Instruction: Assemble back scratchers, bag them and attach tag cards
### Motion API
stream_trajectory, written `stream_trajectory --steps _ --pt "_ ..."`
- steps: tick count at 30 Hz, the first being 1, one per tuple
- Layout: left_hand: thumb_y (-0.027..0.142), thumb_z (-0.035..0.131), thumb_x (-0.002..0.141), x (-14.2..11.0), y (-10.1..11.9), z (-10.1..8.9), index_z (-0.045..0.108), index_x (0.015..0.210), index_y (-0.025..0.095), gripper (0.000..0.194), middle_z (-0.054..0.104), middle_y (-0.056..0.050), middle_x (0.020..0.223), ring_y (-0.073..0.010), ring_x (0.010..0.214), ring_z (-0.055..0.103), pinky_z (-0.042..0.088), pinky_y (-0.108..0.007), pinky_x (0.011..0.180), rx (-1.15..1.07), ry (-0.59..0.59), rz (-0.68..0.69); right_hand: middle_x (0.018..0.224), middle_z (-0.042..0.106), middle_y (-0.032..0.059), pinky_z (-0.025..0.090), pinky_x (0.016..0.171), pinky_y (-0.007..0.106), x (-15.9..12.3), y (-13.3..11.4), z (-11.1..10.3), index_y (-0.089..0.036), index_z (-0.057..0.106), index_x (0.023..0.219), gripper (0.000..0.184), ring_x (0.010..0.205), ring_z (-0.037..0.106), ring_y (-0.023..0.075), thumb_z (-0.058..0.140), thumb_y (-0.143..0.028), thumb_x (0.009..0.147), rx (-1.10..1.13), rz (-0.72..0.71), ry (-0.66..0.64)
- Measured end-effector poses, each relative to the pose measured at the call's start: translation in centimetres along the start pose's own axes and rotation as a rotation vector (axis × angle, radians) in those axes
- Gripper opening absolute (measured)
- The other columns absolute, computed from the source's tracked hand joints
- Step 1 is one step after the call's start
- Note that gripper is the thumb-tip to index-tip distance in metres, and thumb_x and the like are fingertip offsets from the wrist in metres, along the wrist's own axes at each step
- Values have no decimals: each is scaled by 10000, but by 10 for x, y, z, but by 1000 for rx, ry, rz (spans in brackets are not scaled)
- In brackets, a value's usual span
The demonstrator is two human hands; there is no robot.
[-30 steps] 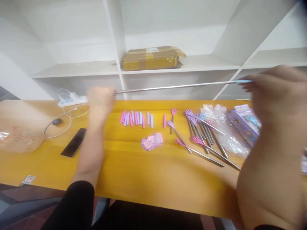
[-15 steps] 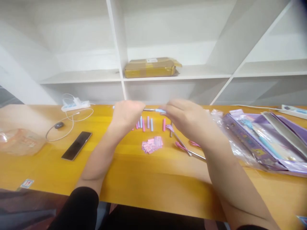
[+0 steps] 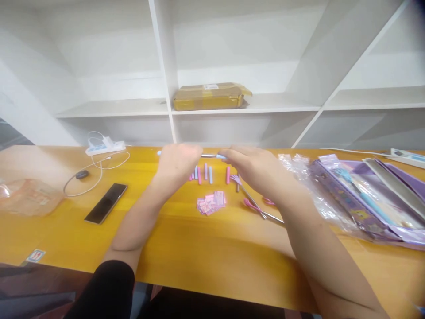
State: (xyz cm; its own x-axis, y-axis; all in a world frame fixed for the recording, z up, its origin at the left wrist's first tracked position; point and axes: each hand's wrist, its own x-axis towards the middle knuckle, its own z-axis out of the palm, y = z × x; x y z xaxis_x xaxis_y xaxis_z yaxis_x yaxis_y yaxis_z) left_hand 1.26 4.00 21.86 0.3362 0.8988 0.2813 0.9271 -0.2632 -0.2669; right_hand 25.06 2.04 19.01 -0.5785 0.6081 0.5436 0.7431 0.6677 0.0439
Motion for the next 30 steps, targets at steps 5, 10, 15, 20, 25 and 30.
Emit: stream_trajectory --steps 5,10,15,20,25,30 --pt "49 560 921 1 8 -4 771 943 185 252 778 -125 818 -308 794 766 400 -348 615 -13 -65 -3 781 604 2 276 634 293 5 -2 2 -222 624 1032 137 617 446 137 507 -158 1068 73 75 -42" --pt "50 556 931 3 9 -3 787 953 188 270 787 -122 831 -323 830 783 425 -351 636 -18 -72 -8 776 637 30 293 646 307 7 1 8 -218 649 981 233 648 492 164 462 -213 1120 57 64 -50" --pt "79 563 923 3 6 -1 790 927 197 255 773 -119 787 -330 815 781 419 -357 632 -25 -43 -14 887 716 49 324 662 307 5 7 10 -194 704 1194 297 705 539 170 440 -329 1183 -29 0 8" --pt "79 571 899 5 11 3 778 879 207 245 722 -91 690 -291 713 730 361 -347 603 -31 -16 -21 950 723 42 338 672 301 6 5 13 -176 716 1198 247 747 538 148 479 -239 1161 -142 -125 146" --pt "112 525 941 15 -29 11 750 835 205 266 714 -85 757 -240 716 645 288 -350 628 3 105 -90 943 765 25 344 682 298 3 37 9 -233 775 1137 333 792 583 125 457 -135 1126 -311 -164 377" --pt "222 436 1021 3 -149 18 522 719 201 315 488 -39 750 -194 796 450 234 -358 713 16 298 -329 830 753 156 416 755 371 -38 154 -25 -202 824 892 440 792 640 194 537 -447 1119 -342 262 559"
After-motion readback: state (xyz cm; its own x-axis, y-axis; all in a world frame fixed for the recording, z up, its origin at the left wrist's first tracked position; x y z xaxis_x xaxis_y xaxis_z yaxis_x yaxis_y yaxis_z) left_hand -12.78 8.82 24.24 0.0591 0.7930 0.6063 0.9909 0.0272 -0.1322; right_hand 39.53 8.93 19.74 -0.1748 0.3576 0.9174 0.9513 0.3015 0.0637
